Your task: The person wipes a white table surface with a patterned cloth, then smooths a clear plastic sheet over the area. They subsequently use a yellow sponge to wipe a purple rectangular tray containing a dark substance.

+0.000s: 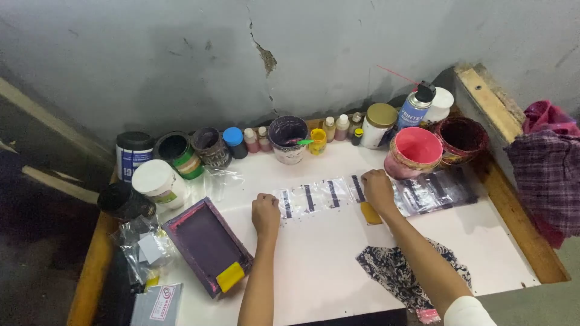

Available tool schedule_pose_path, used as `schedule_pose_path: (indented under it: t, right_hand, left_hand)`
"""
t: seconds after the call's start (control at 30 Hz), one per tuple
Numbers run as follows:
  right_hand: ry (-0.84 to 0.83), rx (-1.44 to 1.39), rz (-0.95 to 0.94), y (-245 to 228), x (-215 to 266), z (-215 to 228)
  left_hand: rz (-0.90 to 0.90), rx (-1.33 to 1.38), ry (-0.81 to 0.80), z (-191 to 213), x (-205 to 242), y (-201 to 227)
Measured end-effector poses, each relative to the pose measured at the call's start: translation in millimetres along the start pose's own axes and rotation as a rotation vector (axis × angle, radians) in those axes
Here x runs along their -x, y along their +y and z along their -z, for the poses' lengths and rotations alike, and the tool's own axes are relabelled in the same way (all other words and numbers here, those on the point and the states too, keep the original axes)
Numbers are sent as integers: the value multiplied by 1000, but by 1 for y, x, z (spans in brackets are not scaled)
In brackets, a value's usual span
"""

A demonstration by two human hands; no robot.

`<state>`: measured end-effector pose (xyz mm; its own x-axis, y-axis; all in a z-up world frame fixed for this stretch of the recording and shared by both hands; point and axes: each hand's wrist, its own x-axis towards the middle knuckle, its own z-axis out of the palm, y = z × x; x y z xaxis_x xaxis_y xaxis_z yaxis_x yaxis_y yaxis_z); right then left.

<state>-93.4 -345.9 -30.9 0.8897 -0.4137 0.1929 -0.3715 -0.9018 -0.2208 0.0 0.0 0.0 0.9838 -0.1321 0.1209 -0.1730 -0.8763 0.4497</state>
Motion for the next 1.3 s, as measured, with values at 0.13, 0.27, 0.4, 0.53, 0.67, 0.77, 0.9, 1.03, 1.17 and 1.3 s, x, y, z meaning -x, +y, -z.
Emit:
schedule_pose_path:
  t: [0.13, 0.27, 0.4, 0.53, 0.67, 0.77, 0.9, 1.03, 1.17, 1.3]
  right_hand:
    - [-43, -65, 10, -17, 6, 28]
    - [-113, -256, -115, -32, 18, 59]
    - [-138, -439, -215, -6, 21, 44]
    - [-125, -568, -337, 11, 34, 81]
    - [-109, -599, -432, 38, 43, 122]
    - [-29, -752, -432, 76, 57, 131]
    - [-3, -629, -483, 133, 65, 133]
    - [28, -568, -527, 173, 67, 148]
    - [102, -556, -515, 242, 45, 118]
    - [142, -531, -496, 295, 23, 78]
  left_hand:
    - [-45, 40, 3, 4, 2, 5]
    - [-30, 118, 0, 15, 6, 14]
    - [45, 318, -36, 32, 16, 24]
    - [82, 415, -66, 56, 31, 57]
    - [63, 590, -135, 53, 38, 86]
    - [14, 665, -168, 36, 47, 109]
    - [-36, 738, -219, -3, 57, 136]
    - [-85, 797, -253, -26, 71, 176]
    - [-90, 867, -285, -45, 79, 209]
    - [-85, 854, -331, -58, 87, 234]
